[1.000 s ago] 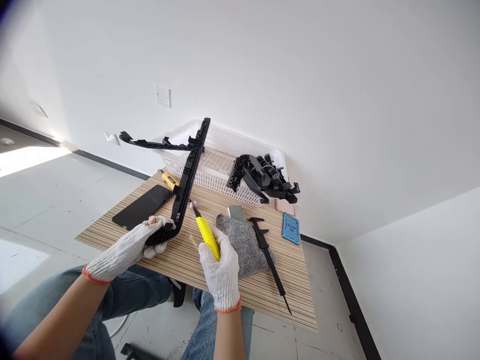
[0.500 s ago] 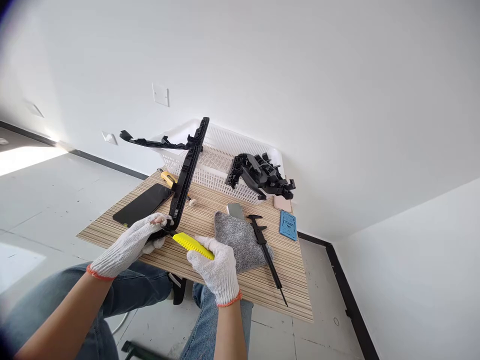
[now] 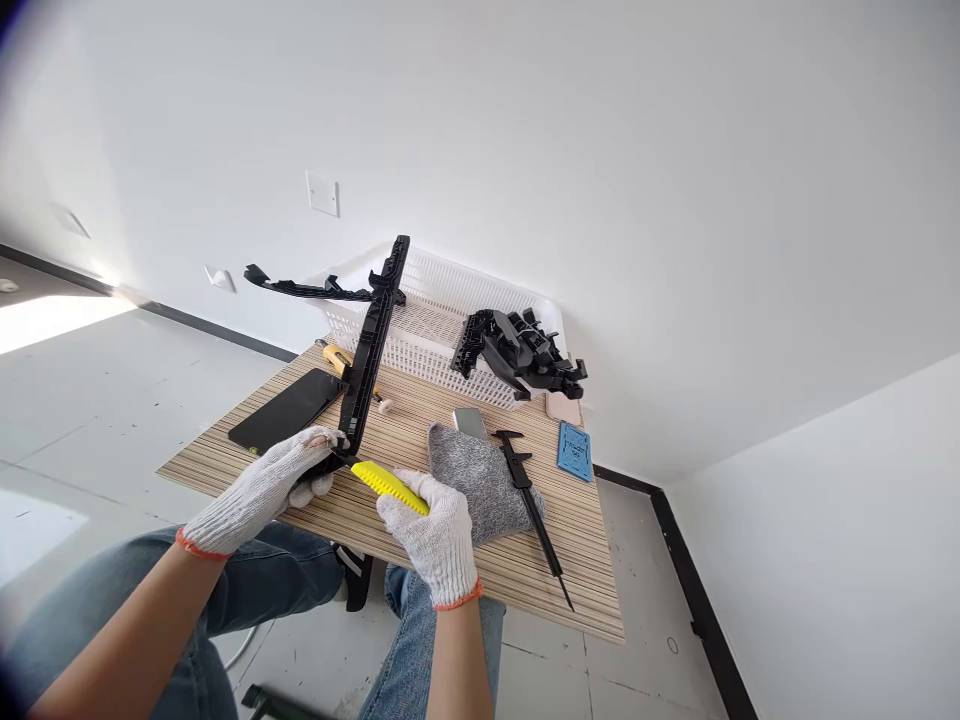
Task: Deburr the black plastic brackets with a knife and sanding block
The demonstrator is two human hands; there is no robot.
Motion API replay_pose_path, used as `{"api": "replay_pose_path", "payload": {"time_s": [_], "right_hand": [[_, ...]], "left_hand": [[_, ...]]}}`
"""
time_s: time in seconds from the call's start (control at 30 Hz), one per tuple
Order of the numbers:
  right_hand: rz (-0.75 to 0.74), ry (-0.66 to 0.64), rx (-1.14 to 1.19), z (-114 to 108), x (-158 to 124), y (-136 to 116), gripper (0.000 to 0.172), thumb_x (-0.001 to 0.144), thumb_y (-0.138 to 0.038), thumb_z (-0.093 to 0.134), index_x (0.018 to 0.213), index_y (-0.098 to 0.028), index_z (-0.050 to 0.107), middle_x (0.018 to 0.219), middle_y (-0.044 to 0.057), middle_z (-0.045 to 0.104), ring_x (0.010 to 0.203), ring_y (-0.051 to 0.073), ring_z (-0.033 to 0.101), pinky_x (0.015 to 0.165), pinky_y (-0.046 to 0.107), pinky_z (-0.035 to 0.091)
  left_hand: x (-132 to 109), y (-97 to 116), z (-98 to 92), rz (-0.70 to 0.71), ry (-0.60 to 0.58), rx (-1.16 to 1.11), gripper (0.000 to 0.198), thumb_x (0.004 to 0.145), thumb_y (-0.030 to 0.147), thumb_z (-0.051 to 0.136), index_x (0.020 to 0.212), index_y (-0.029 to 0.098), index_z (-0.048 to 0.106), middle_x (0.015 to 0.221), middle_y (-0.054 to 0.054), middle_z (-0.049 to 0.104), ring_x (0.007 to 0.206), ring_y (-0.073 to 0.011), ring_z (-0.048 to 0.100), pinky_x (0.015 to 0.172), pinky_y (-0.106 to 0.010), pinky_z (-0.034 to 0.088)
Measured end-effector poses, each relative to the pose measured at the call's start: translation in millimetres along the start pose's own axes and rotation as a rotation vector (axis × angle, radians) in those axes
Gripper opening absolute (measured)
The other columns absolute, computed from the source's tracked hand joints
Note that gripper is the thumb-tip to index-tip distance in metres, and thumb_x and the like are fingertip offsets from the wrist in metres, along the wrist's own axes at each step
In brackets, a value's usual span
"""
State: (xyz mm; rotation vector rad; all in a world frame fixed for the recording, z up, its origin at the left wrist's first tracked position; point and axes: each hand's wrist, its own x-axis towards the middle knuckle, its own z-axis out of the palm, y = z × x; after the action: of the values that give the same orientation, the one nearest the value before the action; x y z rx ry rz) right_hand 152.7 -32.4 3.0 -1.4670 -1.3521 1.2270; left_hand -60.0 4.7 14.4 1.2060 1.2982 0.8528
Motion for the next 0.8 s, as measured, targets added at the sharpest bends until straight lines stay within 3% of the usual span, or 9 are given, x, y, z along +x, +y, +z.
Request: {"api": "replay_pose_path", "payload": {"time_s": [0.17, 0.37, 0.57, 0.8], "right_hand": [[-0.01, 0.005, 0.011, -0.9, 0.0, 0.6, 0.041, 0.076, -0.04, 0.072, 0.111, -0.02, 0.079, 0.078, 0.003, 0.072, 0.065, 0.016, 0.063, 0.06, 0.026, 0.052], [-0.096, 0.136, 0.136, -2.9, 1.6, 3.2, 0.037, 0.078, -0.04, 0.069, 0.105, -0.018, 0.081, 0.075, 0.003, 0.069, 0.062, 0.014, 0.057, 0.056, 0.025, 0.048], [-0.082, 0.131, 0.133, -2.5, 1.9, 6.5, 0.039, 0.079, -0.041, 0.071, 0.108, -0.018, 0.08, 0.074, 0.003, 0.067, 0.062, 0.015, 0.055, 0.057, 0.026, 0.047], [-0.095, 0.13, 0.159, -2.6, 2.9, 7.6, 0.036, 0.081, -0.04, 0.07, 0.108, -0.018, 0.08, 0.071, 0.001, 0.062, 0.062, 0.013, 0.05, 0.056, 0.025, 0.044]], "left_hand": [[-0.5, 0.8, -0.2, -0.004, 0.011, -0.003, 0.055, 0.084, 0.075, 0.052, 0.087, 0.02, 0.056, 0.061, 0.003, 0.06, 0.046, -0.0076, 0.043, 0.045, -0.02, 0.032], [-1.7, 1.2, 0.0, -0.014, 0.003, -0.035, 0.057, 0.079, 0.077, 0.058, 0.082, 0.02, 0.051, 0.059, 0.004, 0.059, 0.044, -0.0058, 0.041, 0.044, -0.018, 0.03], [-2.2, 2.3, 2.6, -0.034, 0.04, -0.068, 0.056, 0.075, 0.074, 0.065, 0.076, 0.022, 0.043, 0.052, 0.003, 0.06, 0.04, -0.0058, 0.04, 0.04, -0.016, 0.03], [-1.7, 3.9, 1.2, -0.037, 0.067, -0.029, 0.055, 0.085, 0.075, 0.046, 0.081, 0.021, 0.053, 0.05, 0.001, 0.06, 0.038, -0.0082, 0.041, 0.039, -0.019, 0.032]]}}
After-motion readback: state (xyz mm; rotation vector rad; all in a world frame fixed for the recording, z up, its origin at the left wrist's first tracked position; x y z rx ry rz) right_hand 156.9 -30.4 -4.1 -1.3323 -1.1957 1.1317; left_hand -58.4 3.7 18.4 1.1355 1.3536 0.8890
